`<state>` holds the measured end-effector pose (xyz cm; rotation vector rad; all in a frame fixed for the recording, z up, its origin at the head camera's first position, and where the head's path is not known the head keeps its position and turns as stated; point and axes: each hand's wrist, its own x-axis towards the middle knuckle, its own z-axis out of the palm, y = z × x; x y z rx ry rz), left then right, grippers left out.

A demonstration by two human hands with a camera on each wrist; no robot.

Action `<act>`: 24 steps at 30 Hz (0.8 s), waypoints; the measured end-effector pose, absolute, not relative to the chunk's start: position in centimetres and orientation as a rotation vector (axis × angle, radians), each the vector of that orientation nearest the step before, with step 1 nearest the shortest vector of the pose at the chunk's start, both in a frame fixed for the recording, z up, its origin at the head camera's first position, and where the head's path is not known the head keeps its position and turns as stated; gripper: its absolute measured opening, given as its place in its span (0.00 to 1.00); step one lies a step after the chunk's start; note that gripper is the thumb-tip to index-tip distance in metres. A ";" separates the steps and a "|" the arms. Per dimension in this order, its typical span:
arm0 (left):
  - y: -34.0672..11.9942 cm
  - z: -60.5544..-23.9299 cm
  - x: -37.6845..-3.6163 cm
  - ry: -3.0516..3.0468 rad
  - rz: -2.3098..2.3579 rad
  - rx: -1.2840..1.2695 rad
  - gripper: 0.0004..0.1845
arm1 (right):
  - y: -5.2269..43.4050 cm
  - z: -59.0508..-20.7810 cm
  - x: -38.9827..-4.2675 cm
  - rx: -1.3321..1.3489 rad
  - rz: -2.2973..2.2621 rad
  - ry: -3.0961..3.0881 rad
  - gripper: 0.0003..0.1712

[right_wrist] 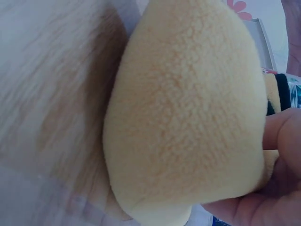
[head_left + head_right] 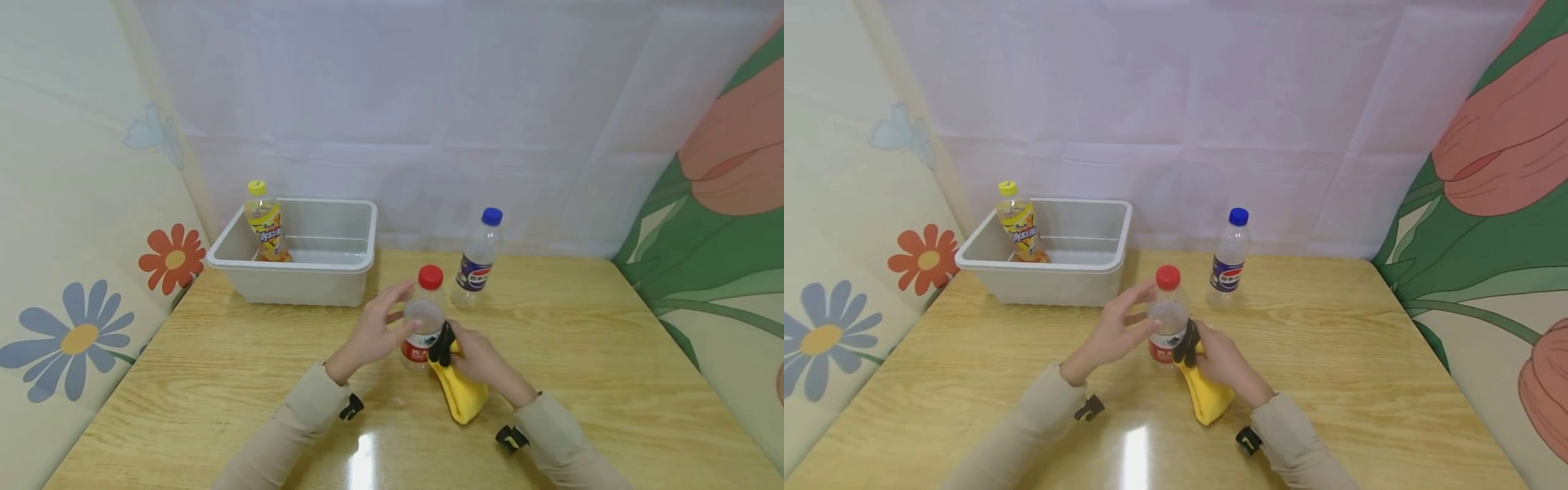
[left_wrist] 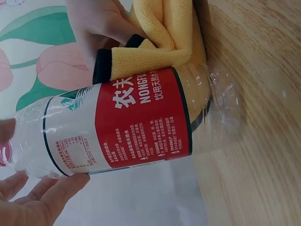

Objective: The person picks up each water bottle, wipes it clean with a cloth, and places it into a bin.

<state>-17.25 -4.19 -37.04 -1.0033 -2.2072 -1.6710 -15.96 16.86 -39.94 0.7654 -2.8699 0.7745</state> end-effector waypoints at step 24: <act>-3.3 -36.6 -17.7 -2.375 -1.591 -0.780 0.41 | 16.6 -40.3 -15.8 0.816 0.754 -2.860 0.31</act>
